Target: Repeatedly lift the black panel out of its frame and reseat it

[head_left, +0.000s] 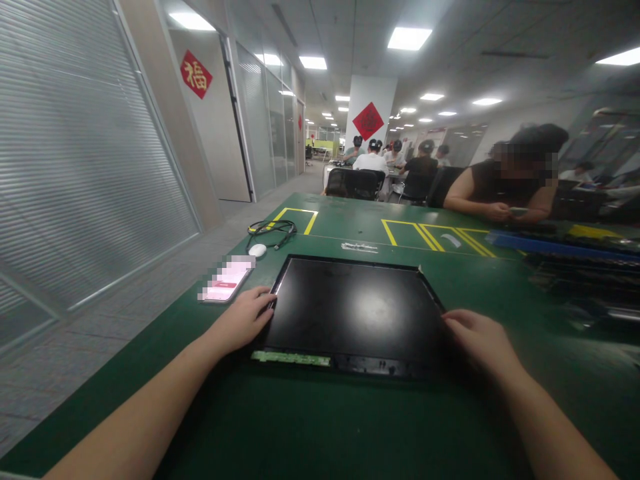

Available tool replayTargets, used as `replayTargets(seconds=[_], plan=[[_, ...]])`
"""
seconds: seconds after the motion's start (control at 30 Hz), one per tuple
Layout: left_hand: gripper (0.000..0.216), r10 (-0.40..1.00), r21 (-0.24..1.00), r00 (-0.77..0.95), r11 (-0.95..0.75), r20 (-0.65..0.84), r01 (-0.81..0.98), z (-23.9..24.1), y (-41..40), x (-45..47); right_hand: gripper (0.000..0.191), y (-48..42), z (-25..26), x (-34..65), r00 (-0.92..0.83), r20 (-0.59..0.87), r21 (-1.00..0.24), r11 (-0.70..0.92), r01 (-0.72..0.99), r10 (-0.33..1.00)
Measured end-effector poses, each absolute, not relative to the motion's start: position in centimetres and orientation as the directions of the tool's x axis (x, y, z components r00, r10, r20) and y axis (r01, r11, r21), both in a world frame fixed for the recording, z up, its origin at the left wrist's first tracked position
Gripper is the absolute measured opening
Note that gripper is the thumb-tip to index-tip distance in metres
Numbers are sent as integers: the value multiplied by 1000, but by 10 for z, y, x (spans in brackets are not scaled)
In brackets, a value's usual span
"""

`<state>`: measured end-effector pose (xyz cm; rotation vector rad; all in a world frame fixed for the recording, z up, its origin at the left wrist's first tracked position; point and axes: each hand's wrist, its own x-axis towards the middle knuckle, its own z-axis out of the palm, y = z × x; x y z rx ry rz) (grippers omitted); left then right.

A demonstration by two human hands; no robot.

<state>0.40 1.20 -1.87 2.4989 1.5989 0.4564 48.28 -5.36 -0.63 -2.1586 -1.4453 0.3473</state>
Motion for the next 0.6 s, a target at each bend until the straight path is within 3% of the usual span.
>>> replayTargets(seconds=[0.6], plan=[[49, 921, 320, 333, -383, 200, 867, -27, 24, 7, 36, -53, -5, 481, 410, 55, -566, -310, 764, 910]])
